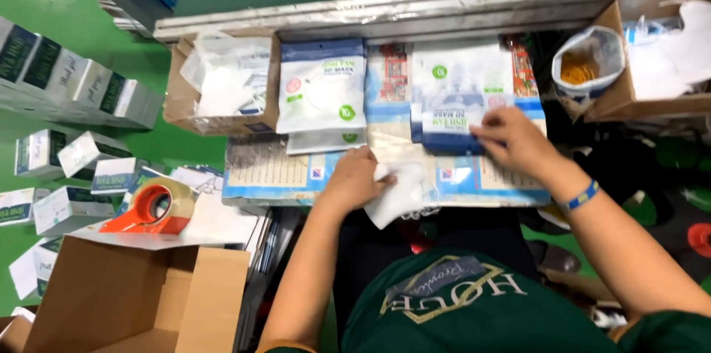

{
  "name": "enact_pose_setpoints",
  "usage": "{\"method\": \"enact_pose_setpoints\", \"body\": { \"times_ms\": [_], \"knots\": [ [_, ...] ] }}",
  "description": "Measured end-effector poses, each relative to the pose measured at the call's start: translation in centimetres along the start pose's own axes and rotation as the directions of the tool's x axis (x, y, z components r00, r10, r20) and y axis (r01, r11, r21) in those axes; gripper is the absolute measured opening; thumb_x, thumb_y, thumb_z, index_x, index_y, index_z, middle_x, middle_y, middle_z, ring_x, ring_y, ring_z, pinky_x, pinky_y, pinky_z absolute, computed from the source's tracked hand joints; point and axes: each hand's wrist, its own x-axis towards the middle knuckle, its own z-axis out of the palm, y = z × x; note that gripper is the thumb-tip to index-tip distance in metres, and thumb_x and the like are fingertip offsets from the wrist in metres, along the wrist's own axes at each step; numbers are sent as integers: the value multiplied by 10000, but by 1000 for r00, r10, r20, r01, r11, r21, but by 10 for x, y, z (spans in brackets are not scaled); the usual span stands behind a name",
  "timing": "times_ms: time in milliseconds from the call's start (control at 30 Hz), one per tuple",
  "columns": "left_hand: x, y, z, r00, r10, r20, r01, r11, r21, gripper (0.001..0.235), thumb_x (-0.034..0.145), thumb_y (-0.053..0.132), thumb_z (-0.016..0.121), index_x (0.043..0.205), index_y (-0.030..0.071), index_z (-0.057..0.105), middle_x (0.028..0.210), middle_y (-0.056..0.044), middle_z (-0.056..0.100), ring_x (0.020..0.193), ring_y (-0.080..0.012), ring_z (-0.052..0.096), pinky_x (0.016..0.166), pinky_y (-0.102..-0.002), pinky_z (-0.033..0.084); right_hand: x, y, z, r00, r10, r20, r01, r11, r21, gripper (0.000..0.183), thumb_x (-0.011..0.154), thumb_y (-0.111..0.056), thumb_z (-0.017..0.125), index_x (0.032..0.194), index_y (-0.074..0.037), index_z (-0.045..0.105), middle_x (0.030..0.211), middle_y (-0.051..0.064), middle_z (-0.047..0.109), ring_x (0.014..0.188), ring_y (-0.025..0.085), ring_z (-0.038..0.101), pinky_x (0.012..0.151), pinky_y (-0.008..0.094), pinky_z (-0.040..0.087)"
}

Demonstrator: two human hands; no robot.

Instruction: Packaging white face masks into plastic sleeves and then into larger shipping boxes.

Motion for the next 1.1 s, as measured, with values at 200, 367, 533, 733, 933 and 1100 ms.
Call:
{"method": "enact_pose_setpoints", "body": {
  "times_ms": [200,367,533,733,933,1100],
  "knots": [
    [54,-9,53,969,193,152,-230,931,285,866,831,515,742,1483,14,470,1504,-267,468,1418,-402,416,1164,-439,345,-11,-37,13,976,-187,115,217,903,-370,410,756,-190,764,1136,-41,719,952,121,636,896,320,611,785,425,530],
    [67,6,87,958,150,246,-263,803,534,740,824,535,757,1333,26,581,1641,-240,261,1551,-376,168,1225,-503,177,-3,-35,21,987,-155,48,158,861,-484,404,754,-160,746,1140,-54,696,926,105,606,895,297,617,719,424,530],
    [57,14,103,973,89,213,-218,662,718,439,775,481,761,1061,152,812,1682,-191,178,1572,-345,100,1239,-547,118,16,-59,26,989,-134,-65,70,806,-587,385,695,-120,758,1066,-100,656,945,109,596,908,300,632,691,431,515],
    [42,6,43,979,100,177,-136,969,206,366,817,379,776,1108,158,812,1371,-257,580,1234,-386,511,1041,-466,382,28,-82,0,979,-78,-187,47,985,-166,211,811,-73,729,1013,-125,761,838,99,675,726,304,670,664,396,541],
    [31,-1,2,955,295,-22,-273,852,-446,384,918,283,757,1259,111,720,1144,-73,772,1017,-92,695,916,-271,556,21,-89,-22,984,139,108,-157,973,172,350,753,-27,642,1054,-88,809,783,47,777,673,131,685,633,293,540],
    [36,16,7,967,212,-140,-232,962,-143,372,903,264,744,1237,101,728,1063,-79,786,923,-125,725,847,-285,561,17,-115,-20,907,386,168,-405,910,93,302,869,-92,698,1139,-48,825,619,210,616,567,166,490,519,379,419]
  ]
}}
